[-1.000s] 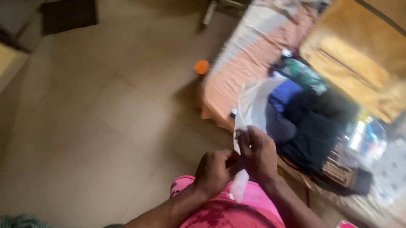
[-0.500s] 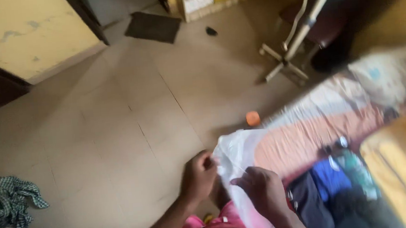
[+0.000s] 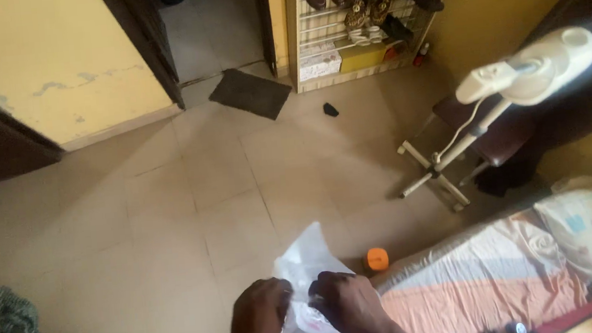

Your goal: Packing personal items and shoes into a suitcase.

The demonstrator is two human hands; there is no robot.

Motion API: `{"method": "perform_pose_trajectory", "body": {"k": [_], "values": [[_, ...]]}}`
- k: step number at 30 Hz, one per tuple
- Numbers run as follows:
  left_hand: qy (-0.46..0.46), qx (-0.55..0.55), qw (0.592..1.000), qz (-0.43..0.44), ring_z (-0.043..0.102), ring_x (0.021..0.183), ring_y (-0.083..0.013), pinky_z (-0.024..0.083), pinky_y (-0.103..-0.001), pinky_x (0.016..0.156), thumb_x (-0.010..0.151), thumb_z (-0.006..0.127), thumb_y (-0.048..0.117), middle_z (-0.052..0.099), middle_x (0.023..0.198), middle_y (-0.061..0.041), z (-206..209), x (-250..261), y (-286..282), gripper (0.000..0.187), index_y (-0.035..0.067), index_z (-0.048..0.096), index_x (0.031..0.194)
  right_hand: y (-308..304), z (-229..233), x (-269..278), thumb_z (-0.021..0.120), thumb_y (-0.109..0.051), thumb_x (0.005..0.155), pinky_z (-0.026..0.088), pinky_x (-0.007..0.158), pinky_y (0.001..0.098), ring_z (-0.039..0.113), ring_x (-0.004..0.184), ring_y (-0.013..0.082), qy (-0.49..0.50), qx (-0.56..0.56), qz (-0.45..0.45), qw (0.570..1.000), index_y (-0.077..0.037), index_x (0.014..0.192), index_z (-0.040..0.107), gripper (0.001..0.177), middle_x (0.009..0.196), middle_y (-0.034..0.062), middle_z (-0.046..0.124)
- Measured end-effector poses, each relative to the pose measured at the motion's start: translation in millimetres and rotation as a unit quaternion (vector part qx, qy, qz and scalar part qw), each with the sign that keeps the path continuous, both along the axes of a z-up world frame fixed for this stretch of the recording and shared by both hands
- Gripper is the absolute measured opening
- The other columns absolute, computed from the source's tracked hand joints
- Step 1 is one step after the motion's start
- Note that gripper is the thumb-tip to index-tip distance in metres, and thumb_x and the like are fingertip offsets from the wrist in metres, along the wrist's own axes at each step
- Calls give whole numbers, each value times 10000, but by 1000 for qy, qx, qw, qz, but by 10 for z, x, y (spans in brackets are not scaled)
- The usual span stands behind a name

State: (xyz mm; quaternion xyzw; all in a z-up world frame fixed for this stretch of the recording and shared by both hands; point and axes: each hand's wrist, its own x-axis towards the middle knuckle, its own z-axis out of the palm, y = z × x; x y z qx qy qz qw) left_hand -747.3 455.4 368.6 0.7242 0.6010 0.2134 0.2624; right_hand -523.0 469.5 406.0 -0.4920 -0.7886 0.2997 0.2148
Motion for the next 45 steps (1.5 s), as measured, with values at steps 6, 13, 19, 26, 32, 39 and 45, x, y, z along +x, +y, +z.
{"method": "perform_pose_trajectory", "body": {"k": [6,13,19,26,32,39,45], "values": [[63,28,986,151,708,798,-306,546,-423,696,867,718,271,729,831,-82,96,-505,1155,151,133,712,927,882,-629,379,595,-184,881,584,773,437,709,915,301,-188,-194,-156,950,-180,1161,665,289,1154,64,675],[43,-79,991,97,724,800,-291,572,-388,716,834,709,266,732,874,-71,-338,-666,2266,184,137,705,966,1966,-736,30,629,-274,971,577,864,453,734,991,372,-123,-250,-311,909,-151,1164,721,247,1069,174,770],[168,-186,965,72,700,941,-308,547,-442,828,943,665,335,745,959,-82,-491,-918,3411,200,155,728,1006,2925,-923,-129,694,-15,748,566,893,427,690,1057,364,19,-73,-309,948,-93,1155,704,414,1162,154,706],[65,116,989,-72,692,904,-329,538,-418,761,785,692,140,707,1001,-150,-67,-772,4658,339,55,706,1114,4135,-391,-233,604,44,817,576,726,360,718,886,290,84,-54,-304,947,-58,1103,714,322,1082,123,707],[-38,-11,999,-19,717,831,-291,566,-397,749,907,617,98,725,928,-87,-419,-497,5585,113,89,702,981,5372,-980,183,637,-45,870,609,743,363,763,847,231,120,-115,-286,944,-65,1084,730,235,1030,115,739],[3,-40,998,50,708,788,-322,548,-430,677,934,666,206,751,864,-113,-594,-105,6863,105,110,705,951,7323,-1149,826,763,-337,895,504,1021,402,632,1195,260,-54,-328,-82,940,-120,1364,577,549,1321,108,635],[11,-208,974,83,802,668,-180,623,-327,683,832,722,279,740,680,-65,-1283,176,7539,137,210,743,948,9272,-2184,1321,726,-457,779,434,1151,443,525,1363,329,-58,-137,-69,987,-114,1542,410,894,1467,117,556]]}}
